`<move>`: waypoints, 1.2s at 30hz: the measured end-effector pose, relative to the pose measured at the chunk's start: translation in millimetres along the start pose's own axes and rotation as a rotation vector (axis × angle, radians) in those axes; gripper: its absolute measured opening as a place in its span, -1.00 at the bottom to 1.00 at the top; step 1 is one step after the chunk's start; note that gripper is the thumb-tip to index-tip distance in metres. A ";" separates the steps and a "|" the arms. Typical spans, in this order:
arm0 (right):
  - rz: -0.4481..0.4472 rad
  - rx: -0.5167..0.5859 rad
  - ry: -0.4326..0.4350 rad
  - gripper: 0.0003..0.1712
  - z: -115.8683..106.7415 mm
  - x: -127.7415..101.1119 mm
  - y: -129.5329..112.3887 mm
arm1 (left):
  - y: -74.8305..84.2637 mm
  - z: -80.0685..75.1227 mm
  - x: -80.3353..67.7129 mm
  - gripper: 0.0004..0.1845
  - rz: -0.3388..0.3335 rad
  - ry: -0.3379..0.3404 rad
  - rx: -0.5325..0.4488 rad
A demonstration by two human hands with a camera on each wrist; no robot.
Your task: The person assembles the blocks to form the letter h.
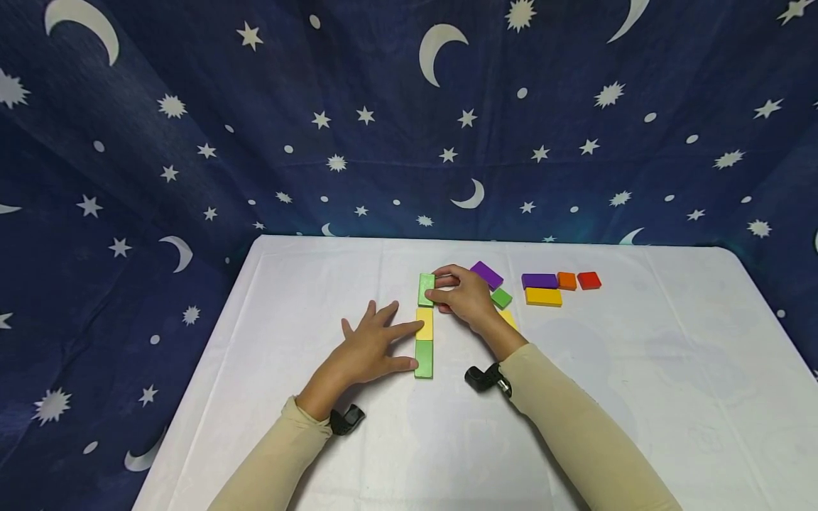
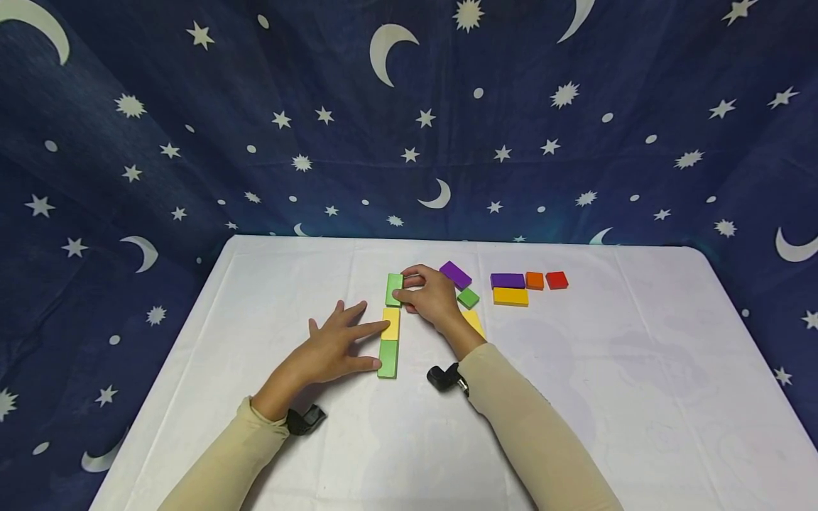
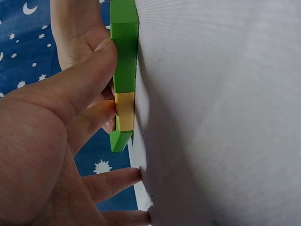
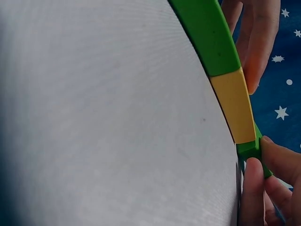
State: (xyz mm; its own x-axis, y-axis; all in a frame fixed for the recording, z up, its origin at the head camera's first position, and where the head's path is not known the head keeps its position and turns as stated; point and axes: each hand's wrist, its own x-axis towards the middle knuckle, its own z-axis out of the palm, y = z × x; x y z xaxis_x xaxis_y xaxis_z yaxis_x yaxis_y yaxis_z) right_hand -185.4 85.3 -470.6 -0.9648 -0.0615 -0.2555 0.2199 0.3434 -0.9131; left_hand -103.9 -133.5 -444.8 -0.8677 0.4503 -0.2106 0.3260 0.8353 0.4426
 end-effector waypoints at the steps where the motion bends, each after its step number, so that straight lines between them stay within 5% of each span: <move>1: -0.004 -0.002 -0.002 -0.47 -0.1 0.0 0.0 | 0.1 -0.1 0.2 -0.28 -0.001 0.000 0.001; 20: -0.063 -0.200 -0.045 -0.43 -4.9 0.0 1.9 | 1.8 -0.2 0.8 -0.28 -0.006 -0.007 0.002; 36: -0.070 -0.246 -0.048 -0.44 -5.3 0.4 3.1 | 1.8 -0.4 -0.8 -0.25 -0.003 -0.003 -0.007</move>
State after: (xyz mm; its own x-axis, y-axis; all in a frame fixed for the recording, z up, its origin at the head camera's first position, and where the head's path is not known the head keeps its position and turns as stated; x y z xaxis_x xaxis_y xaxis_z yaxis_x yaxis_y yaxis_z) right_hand -185.9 91.2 -471.8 -0.9673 -0.1357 -0.2144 0.1054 0.5536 -0.8261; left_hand -102.8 -132.5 -443.5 -0.8676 0.4484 -0.2149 0.3205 0.8347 0.4478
